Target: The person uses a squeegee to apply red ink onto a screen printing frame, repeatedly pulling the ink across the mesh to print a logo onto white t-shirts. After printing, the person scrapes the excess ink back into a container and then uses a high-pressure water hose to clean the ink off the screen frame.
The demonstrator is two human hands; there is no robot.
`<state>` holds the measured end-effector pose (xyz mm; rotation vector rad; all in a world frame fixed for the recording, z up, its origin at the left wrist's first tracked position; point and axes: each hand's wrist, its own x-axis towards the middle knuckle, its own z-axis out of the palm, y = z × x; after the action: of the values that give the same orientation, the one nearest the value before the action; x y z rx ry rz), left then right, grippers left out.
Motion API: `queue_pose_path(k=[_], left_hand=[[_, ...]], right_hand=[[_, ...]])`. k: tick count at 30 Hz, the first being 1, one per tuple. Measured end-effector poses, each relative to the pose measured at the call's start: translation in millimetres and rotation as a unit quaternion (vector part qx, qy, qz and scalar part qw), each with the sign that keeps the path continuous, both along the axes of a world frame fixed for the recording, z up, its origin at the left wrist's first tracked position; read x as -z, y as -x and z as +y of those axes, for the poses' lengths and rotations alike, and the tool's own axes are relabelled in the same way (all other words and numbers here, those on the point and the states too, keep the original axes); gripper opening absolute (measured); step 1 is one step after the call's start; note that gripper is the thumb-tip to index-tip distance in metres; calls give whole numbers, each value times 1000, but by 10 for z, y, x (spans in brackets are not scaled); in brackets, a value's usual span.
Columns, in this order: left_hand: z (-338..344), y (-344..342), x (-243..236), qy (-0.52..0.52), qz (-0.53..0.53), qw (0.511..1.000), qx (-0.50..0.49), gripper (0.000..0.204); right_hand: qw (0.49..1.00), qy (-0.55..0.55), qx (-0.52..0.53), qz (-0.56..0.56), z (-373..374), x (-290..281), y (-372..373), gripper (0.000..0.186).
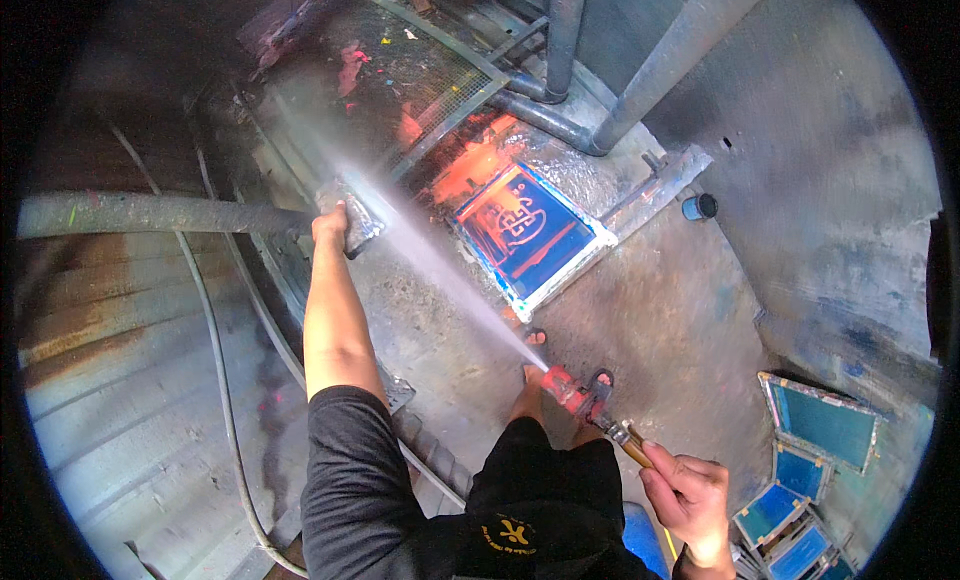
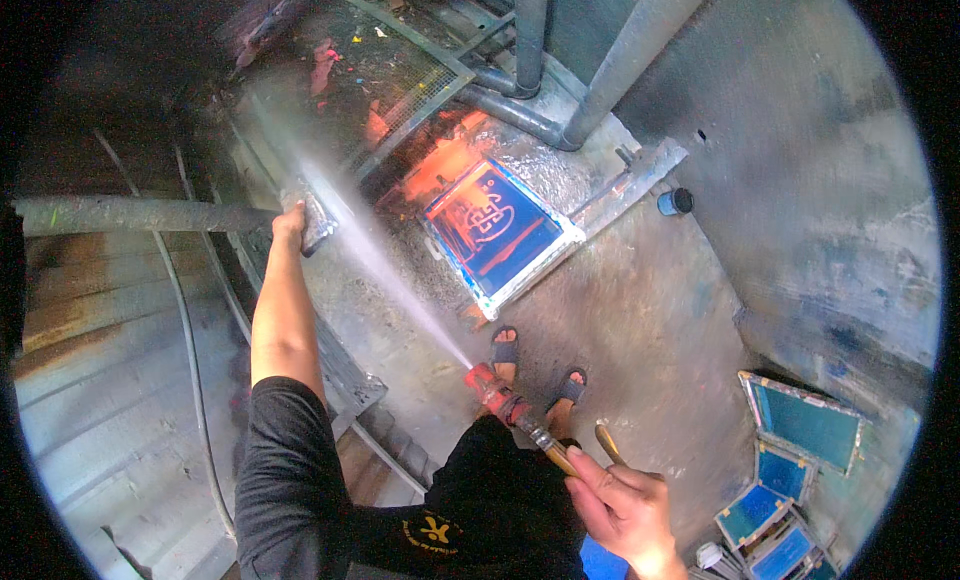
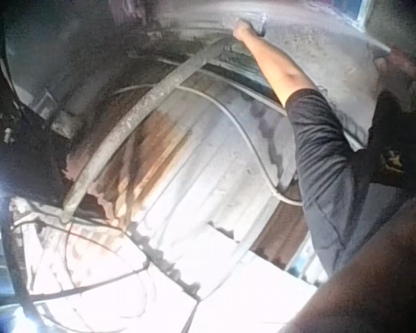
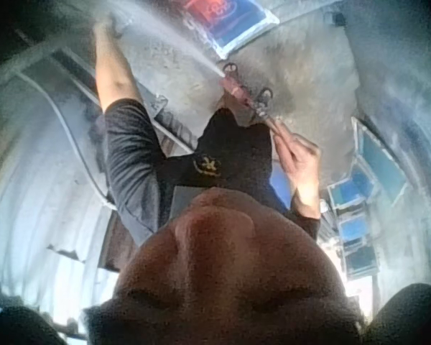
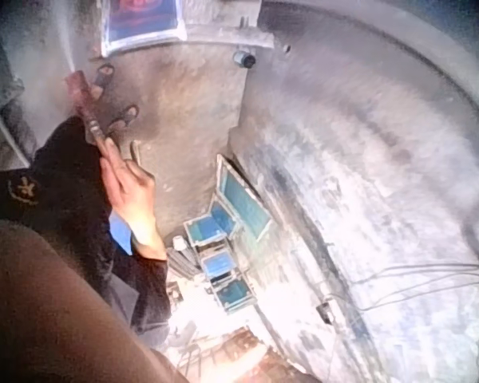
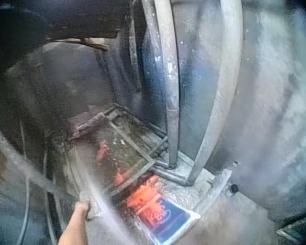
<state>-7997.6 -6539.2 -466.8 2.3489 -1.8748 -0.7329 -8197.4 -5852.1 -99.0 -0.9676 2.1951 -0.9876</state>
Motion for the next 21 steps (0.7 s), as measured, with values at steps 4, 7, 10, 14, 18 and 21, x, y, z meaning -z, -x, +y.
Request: queue_pose_path(k=[4,7,10,14,18,21], left_hand=[[315,645,255,-207,337,915,-79,65],[323,669,77,-305,334,891,-35,51],[470,726,-98,-355,338,871,-35,43],[440,687,-240,-319,338,884,-49,40],[365,681,-44,-328,405,853,23,47],[377,657,-80,-373,453,810,-4,48]], right_hand=[[999,-35,21,0,-52,13,-84,44],[1000,-13,22,-9,-120,5,-63,44],[999,-32,22,-26,-220,-64,-41,45],[999,-14,-29,-8,-184,-111,31,47],[1000,-25,2,-2,-159,-19,-48,52],[1000,-10,-22,7,-143,-29,-51,53]])
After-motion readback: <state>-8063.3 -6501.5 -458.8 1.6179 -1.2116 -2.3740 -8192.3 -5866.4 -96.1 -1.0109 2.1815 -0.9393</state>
